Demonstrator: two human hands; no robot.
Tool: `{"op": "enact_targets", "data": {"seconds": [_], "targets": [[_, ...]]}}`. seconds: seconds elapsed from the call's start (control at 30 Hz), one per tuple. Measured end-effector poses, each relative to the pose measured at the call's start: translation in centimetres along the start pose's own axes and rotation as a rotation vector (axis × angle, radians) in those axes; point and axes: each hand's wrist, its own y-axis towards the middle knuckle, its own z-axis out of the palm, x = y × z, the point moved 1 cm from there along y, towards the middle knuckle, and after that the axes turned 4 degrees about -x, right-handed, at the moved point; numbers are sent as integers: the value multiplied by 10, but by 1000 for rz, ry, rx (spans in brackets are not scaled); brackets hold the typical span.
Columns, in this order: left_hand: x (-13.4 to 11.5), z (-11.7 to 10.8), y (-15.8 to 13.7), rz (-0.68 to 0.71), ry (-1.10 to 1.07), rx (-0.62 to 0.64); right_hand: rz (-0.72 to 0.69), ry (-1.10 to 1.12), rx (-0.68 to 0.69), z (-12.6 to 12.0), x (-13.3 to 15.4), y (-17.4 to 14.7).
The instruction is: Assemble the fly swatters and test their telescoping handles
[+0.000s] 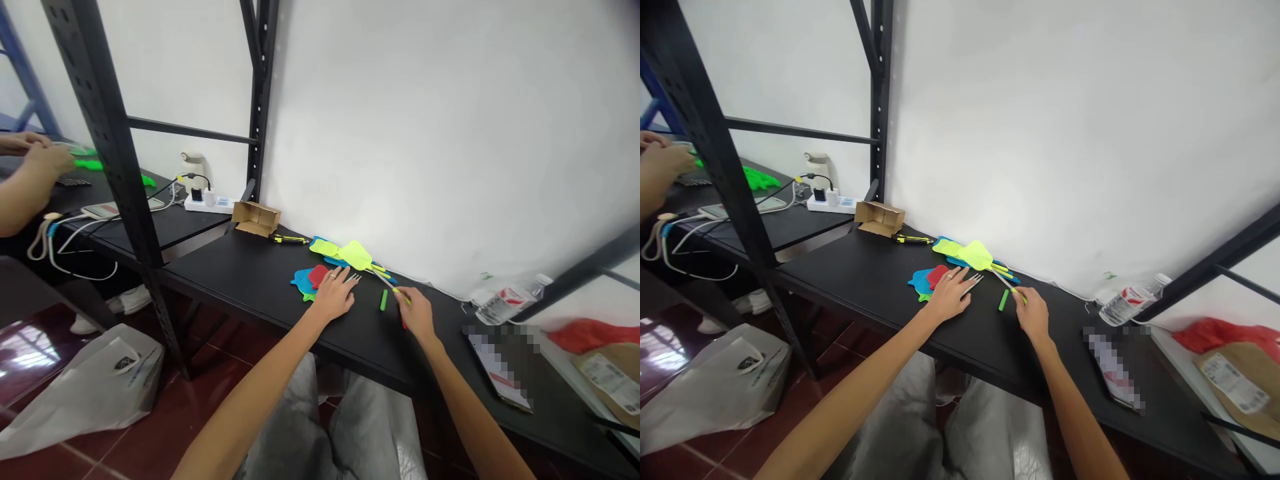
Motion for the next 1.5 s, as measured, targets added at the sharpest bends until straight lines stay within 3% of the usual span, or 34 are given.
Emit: {"op": "enact_targets", "data": {"seconds": [0.2, 0.3, 0.63, 0.8, 1.0, 1.23, 1.37, 1.5], "targets": [[1, 5, -1, -56, 14, 209, 2, -125, 90, 16, -2, 52], [1, 5, 0, -39, 19, 213, 10, -253, 144, 29, 7, 75], [1, 6, -1, -26, 56, 220, 118, -235, 158, 70, 26, 115], [2, 8, -1, -40, 56, 222, 122, -317, 291, 80, 23, 111], [3, 9, -1, -37, 37, 211, 58, -312, 293, 79, 22, 105], [5, 6, 2, -18, 50, 220, 35, -279, 201, 43, 18, 109], [5, 6, 3, -17, 50, 220, 17, -200, 69, 11, 12, 78], [3, 5, 4, -12, 68, 209, 46, -208, 47, 2, 17, 21]]}}
